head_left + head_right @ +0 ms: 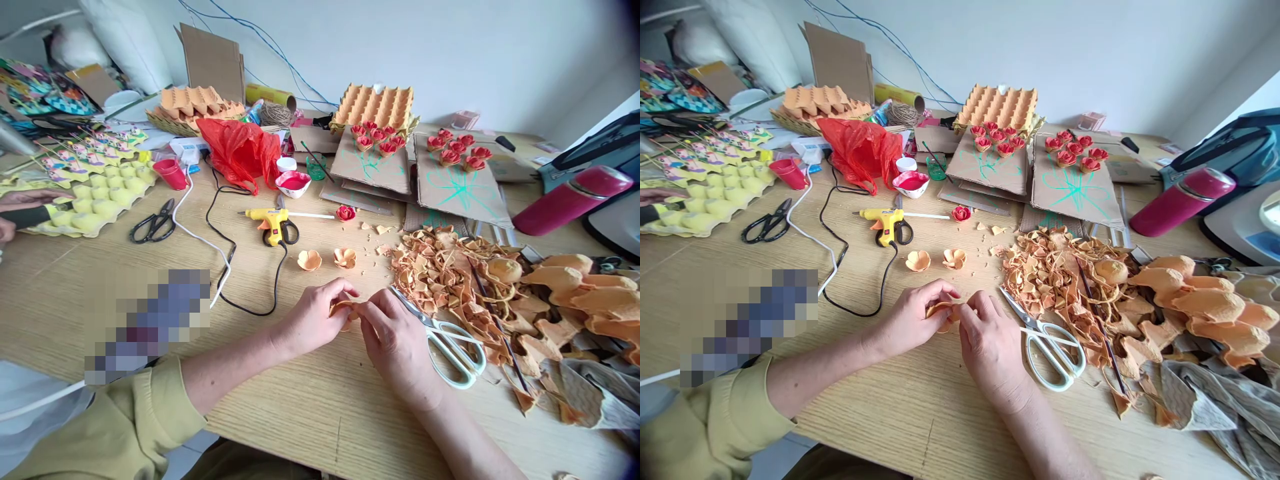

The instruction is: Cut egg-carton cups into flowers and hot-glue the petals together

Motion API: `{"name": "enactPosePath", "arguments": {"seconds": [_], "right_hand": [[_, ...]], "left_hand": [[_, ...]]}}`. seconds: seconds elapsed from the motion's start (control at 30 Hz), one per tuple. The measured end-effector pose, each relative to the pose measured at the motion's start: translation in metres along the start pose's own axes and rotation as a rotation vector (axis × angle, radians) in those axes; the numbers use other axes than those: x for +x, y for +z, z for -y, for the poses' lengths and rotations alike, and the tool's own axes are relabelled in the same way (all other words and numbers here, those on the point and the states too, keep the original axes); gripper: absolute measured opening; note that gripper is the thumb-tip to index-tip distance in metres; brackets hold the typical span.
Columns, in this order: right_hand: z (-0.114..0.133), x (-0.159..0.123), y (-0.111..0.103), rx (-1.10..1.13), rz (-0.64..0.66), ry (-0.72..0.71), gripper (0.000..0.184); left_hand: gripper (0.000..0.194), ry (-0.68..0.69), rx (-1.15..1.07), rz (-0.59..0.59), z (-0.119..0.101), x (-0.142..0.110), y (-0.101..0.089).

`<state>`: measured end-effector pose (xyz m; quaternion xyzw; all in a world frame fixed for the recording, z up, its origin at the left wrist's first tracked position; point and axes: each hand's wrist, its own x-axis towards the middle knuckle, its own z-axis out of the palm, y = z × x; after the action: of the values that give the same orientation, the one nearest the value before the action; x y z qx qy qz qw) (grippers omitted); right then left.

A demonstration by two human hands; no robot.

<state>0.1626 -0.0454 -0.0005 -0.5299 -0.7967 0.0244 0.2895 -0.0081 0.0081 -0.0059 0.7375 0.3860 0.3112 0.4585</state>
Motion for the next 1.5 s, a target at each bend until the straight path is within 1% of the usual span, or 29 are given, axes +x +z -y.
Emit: {"name": "enactPosePath", "arguments": {"seconds": [0.1,0.17,0.3,0.43,0.57,0.7,0.77,0.83,0.93,1.0,1.07,1.2,1.3,1.43,1.5], "right_hand": [[-0.0011,0.0003,0.0003,-0.032,-0.017,-0.018,0.020],[-0.0016,0.0009,0.0000,0.008,-0.041,0.020,0.018],[-0.0029,0.0018,-0.0008,0.113,-0.082,0.068,0.020],[-0.0029,0.0013,-0.0016,0.141,-0.059,0.088,0.022],[-0.0026,0.0006,-0.0015,0.079,-0.044,0.072,0.022],[-0.0035,0.0005,-0.0014,-0.083,-0.045,-0.044,0.023],[-0.0036,0.0008,-0.0016,-0.127,-0.038,-0.074,0.023],[-0.0031,0.0010,-0.0018,-0.100,-0.036,-0.034,0.021],[-0.0017,0.0011,-0.0018,-0.007,-0.064,0.047,0.020],[-0.0009,0.0008,-0.0018,0.034,-0.073,0.063,0.019],[-0.0006,0.0007,-0.0021,0.049,-0.069,0.070,0.020],[-0.0007,0.0009,-0.0029,0.027,-0.063,0.071,0.020],[-0.0017,0.0010,-0.0030,-0.034,-0.072,0.048,0.020],[-0.0039,0.0007,-0.0025,-0.241,-0.072,-0.088,0.023],[-0.0045,0.0009,-0.0023,-0.266,-0.058,-0.114,0.023]], "left_hand": [[0.013,-0.030,-0.084,-0.007,-0.0009,0.0016,0.0000],[0.013,0.003,-0.085,-0.013,-0.0012,0.0019,-0.0008],[0.017,0.102,0.013,-0.041,-0.0016,0.0004,-0.0032],[0.018,0.150,0.092,-0.063,-0.0036,-0.0015,-0.0033],[0.019,0.121,0.078,-0.062,-0.0035,-0.0019,-0.0007],[0.014,0.040,-0.039,-0.042,-0.0001,-0.0005,0.0016],[0.011,0.025,-0.073,-0.031,0.0004,0.0002,0.0008],[0.011,0.064,-0.024,-0.033,-0.0007,0.0000,-0.0012],[0.016,0.175,0.131,-0.058,-0.0037,-0.0020,-0.0042],[0.018,0.227,0.204,-0.071,-0.0050,-0.0034,-0.0050],[0.015,0.247,0.237,-0.081,-0.0051,-0.0041,-0.0047],[0.011,0.237,0.241,-0.098,-0.0035,-0.0038,-0.0026],[0.011,0.228,0.220,-0.097,-0.0027,-0.0031,-0.0012],[0.004,0.166,0.120,-0.072,-0.0018,-0.0015,0.0001],[0.004,0.134,0.082,-0.065,-0.0008,-0.0003,0.0000]]}}
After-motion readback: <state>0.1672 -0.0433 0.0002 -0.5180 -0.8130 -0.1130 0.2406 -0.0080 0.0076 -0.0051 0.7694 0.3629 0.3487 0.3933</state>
